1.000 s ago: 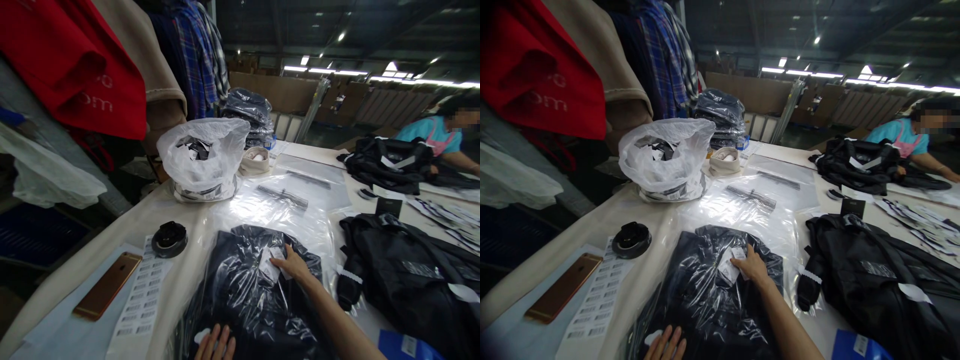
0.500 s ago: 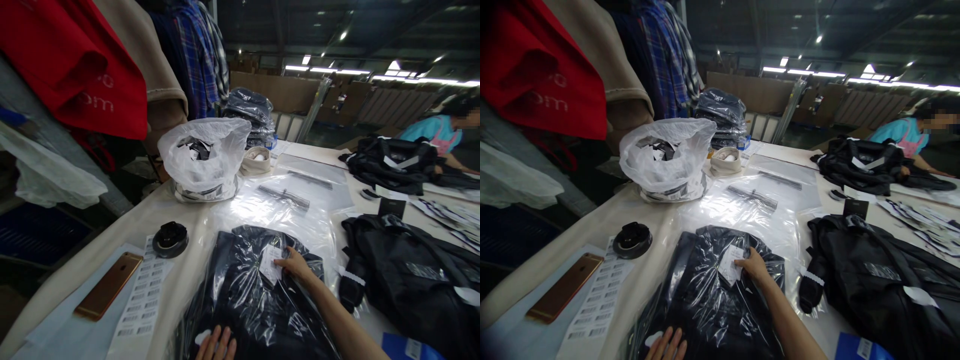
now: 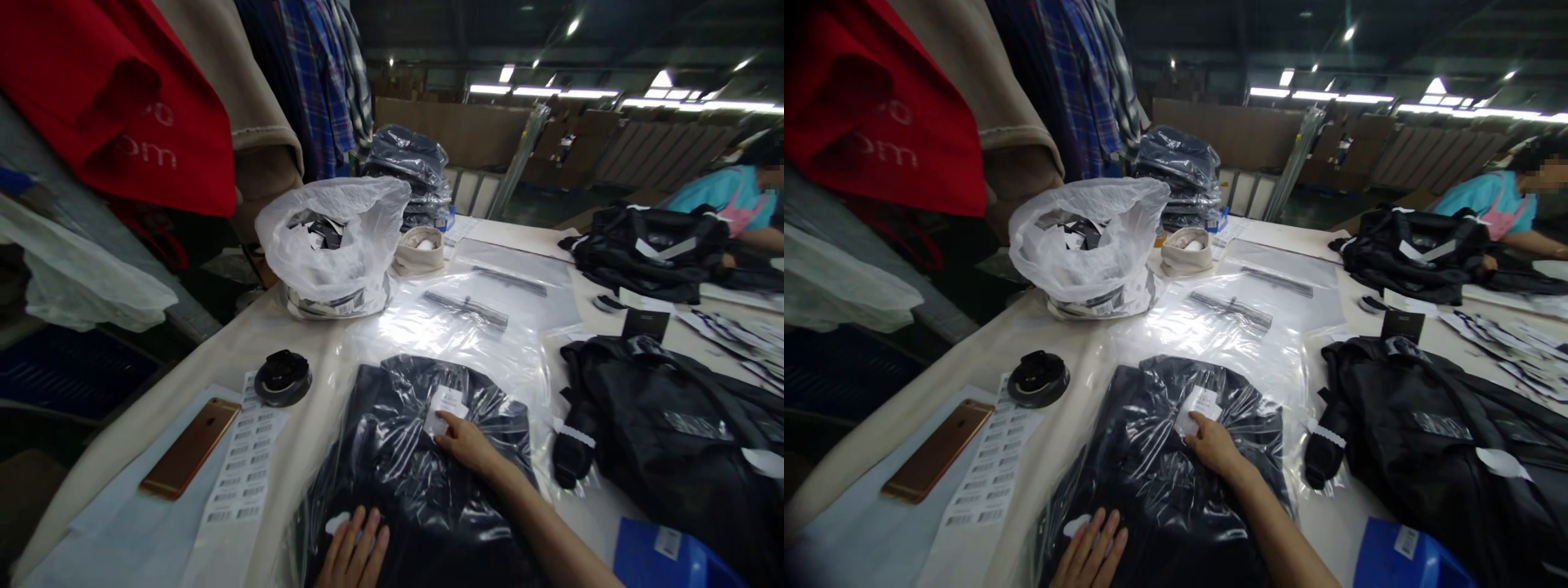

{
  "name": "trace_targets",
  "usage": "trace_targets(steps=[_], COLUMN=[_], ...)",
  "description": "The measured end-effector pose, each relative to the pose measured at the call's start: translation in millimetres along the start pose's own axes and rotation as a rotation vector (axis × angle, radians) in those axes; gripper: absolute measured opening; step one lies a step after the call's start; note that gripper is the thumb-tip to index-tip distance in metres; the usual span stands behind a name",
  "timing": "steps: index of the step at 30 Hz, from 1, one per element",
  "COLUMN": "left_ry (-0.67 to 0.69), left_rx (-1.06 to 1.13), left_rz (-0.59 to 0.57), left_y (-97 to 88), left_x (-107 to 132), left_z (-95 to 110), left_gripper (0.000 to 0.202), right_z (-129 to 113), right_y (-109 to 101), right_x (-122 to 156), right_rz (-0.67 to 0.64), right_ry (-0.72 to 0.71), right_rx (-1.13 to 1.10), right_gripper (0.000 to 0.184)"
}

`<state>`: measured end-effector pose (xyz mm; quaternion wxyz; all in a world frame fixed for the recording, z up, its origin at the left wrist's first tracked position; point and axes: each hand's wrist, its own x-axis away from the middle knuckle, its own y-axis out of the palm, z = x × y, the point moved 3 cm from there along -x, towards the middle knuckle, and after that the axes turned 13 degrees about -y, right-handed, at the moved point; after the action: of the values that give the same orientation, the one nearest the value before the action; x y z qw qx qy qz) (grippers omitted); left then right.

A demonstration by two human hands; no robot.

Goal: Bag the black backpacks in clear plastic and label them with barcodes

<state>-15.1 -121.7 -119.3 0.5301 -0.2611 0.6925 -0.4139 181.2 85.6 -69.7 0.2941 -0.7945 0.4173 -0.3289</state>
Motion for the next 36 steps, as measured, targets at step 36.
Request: trace_targets(steps=[36], left_ry=[-0.417], left_rx=[0.032], left_rz=[-0.308], left_y=[-56.1], left_x=[88], left_z=[-59], left_gripper=[0.066], right_z=[29], right_y=[92], right_x=[252], right_rz=[0.47], right_ry=[-0.412], right_rx=[0.579], right_gripper=[0.079])
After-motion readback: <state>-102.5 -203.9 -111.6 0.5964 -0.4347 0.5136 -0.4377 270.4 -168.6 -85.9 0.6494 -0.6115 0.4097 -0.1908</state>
